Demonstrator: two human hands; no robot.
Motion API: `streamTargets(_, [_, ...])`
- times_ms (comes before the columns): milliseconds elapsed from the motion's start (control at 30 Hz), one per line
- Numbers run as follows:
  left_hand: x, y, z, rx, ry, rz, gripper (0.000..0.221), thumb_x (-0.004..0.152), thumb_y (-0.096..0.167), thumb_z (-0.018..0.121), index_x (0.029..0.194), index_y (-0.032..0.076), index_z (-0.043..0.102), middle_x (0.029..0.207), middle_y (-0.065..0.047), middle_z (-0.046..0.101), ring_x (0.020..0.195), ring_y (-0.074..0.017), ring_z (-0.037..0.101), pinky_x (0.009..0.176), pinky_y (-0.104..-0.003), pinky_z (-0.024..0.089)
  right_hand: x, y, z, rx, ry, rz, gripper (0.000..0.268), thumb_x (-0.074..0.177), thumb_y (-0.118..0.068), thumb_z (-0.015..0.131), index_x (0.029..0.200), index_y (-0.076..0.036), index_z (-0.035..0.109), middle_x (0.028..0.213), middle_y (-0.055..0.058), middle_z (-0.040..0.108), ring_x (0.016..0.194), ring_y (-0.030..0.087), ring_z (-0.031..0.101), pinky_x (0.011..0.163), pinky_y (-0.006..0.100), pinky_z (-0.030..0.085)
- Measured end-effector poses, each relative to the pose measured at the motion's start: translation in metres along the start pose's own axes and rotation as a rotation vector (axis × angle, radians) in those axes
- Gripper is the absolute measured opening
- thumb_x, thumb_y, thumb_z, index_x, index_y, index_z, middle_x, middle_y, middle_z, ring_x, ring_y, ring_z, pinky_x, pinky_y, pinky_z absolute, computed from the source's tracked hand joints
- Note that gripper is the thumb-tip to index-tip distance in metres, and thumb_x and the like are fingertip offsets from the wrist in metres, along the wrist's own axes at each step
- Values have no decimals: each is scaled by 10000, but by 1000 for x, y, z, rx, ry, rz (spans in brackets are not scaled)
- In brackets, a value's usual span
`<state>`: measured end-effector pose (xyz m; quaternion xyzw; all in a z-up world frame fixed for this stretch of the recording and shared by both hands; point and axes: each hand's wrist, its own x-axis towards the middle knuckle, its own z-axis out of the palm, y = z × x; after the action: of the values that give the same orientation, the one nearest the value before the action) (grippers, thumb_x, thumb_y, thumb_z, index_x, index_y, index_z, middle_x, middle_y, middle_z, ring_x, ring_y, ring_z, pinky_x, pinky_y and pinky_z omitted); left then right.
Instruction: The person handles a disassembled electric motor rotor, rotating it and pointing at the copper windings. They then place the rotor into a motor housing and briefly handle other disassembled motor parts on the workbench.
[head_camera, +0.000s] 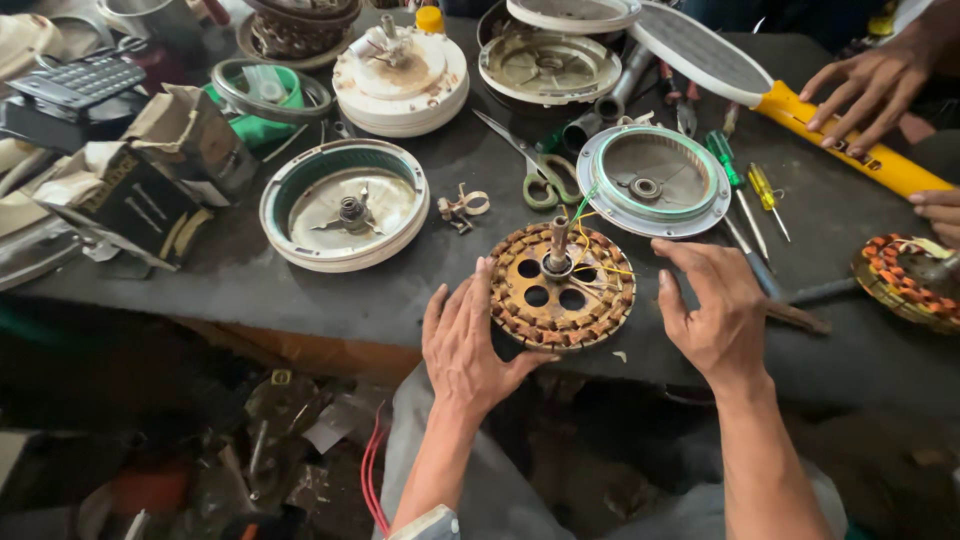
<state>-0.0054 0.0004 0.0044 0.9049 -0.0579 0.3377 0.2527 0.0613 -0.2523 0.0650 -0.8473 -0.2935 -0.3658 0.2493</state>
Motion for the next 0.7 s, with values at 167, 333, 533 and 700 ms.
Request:
streamTargets(167, [-10,0,-7,-47,-37,12,1323,580,589,902,1572,-9,265,1560,-137,481,1408,-281,489,1209,-514,250,-7,-4,-2,-44,44,36,287,912,1,685,1188,-75,710,1103,108,705,1020,322,663,915,430,525])
streamTargets(333, [-27,-1,-9,-38,-44,53,1280,636,524,887,1576,-31,216,1636,-177,346,1491,-304,377,1230,-536,173,-20,-11,-7,-13,93,109,298,924,10,661,1210,-62,704,1116,128,697,1008,312,670,919,420,535])
streamTargets(533, [-49,-1,-11,0,-71,69,1166,713,423,846,1562,-58,207,1643,-196,304,1530,-335,274,1240,-562,131,-57,-32,-16,137,171,373,277,927,23,632,1191,-36,691,1111,123,692,915,240,699,777,341,564])
streamTargets(700, [-60,4,-16,2,-86,41,1130,739,365,827,1569,-61,189,1648,-191,293,1544,-335,232,1237,-558,135,-85,-53,-23,142,185,339,286,905,18,639,1182,-33,690,1095,110,708,926,251,703,864,361,554])
